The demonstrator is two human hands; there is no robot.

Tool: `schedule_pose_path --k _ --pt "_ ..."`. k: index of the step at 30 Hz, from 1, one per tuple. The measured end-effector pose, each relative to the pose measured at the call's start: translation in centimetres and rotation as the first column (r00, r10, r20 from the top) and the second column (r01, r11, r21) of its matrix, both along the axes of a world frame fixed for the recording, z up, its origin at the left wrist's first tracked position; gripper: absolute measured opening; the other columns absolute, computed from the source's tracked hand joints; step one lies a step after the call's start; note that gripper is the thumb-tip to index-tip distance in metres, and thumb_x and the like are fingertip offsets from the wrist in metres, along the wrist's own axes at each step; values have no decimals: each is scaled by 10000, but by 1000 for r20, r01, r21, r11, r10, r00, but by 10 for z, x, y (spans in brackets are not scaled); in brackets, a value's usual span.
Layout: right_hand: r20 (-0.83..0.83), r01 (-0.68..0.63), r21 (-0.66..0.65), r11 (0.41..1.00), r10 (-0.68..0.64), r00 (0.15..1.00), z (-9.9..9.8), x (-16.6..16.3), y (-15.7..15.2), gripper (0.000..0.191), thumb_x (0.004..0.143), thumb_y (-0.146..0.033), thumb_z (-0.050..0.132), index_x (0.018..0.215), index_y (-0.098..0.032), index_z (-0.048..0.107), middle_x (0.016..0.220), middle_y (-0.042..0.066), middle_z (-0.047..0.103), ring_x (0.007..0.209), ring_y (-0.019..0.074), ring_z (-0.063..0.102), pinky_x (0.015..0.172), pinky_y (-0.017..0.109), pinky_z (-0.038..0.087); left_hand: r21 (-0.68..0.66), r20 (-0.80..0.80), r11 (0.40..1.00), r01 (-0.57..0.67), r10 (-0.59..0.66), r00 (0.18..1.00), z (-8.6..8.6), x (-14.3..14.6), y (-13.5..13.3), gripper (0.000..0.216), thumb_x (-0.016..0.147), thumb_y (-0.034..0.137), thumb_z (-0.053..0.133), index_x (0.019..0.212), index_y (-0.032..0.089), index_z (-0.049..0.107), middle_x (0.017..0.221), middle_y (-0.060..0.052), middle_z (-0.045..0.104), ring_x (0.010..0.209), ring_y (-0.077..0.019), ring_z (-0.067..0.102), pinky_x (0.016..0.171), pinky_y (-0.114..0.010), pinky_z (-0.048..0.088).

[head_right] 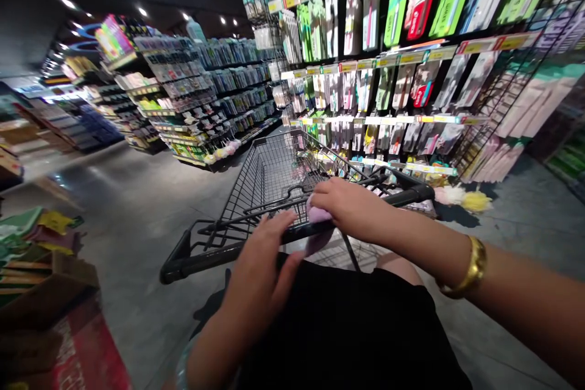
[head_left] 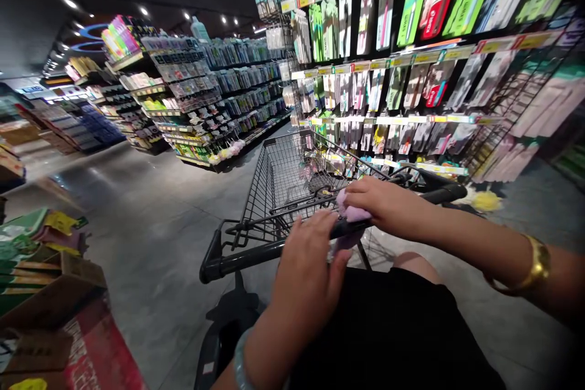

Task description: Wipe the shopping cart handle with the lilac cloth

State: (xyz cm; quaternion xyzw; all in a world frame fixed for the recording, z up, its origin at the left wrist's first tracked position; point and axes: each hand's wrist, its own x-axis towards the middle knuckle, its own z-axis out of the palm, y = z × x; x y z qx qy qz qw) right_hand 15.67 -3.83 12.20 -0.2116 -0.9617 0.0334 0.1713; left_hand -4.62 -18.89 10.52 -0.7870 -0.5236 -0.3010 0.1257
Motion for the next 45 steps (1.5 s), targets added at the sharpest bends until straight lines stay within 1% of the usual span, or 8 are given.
schedule_pose_path --k 5,9,14,22,26,31,39,45 --pt "-48 233 66 970 -230 972 -4 41 3 217 848 -119 539 944 -228 699 1021 77 667 942 238 557 819 366 421 101 -95 960 -262 271 958 28 -84 -34 343 962 350 507 1281 236 566 1278 -84 659 1262 -285 553 1168 -553 274" --pt "-201 268 140 953 -238 950 -14 16 -30 219 888 -169 541 1025 -241 696 1134 86 664 1037 269 549 878 419 415 3 -248 917 -399 387 888 14 -123 -32 331 967 446 458 1064 224 683 1142 -89 712 1102 -321 626 1080 -562 355" --pt "-367 161 183 970 -84 926 -34 -26 -70 258 933 -186 510 1099 -298 672 1247 44 641 1215 263 501 1029 470 364 75 -275 882 -465 466 841 -5 -111 -21 414 994 363 386 686 225 626 715 -43 690 717 -226 627 927 -433 468" --pt "-369 638 76 766 -573 732 -44 92 -9 338 791 -123 510 1065 -220 683 1216 117 625 1150 338 522 947 501 421 117 -288 907 -404 421 860 -11 -86 -18 360 988 351 406 707 222 592 671 -32 658 680 -212 621 980 -440 446" --pt "-405 645 45 763 -576 710 -43 77 -12 331 757 -127 508 1028 -211 679 1198 109 627 1110 324 529 930 483 424 133 -206 907 -399 419 884 -14 -64 -14 273 985 331 437 891 197 655 754 -50 702 744 -224 655 1025 -449 426" --pt "-432 481 37 876 -420 798 -50 42 -32 300 786 -153 521 1041 -225 661 1211 79 630 1113 288 533 974 457 398 105 -177 938 -332 346 921 -10 -37 -19 210 980 305 474 963 201 656 834 -44 733 770 -216 671 1052 -456 411" --pt "-524 550 -19 835 -477 706 -55 109 14 297 766 -174 491 995 -211 677 1134 91 665 1119 292 566 983 451 426 155 -165 988 15 11 986 -9 20 -15 303 928 208 524 1219 168 596 1142 -91 732 987 -235 706 935 -386 509" --pt "-409 312 -26 950 -295 863 -31 64 -61 288 757 -195 509 987 -235 677 1103 68 689 1068 265 588 983 458 418 121 265 887 445 -461 847 -7 50 -13 312 930 159 460 1237 196 506 1280 -110 661 1182 -193 632 951 -312 541"
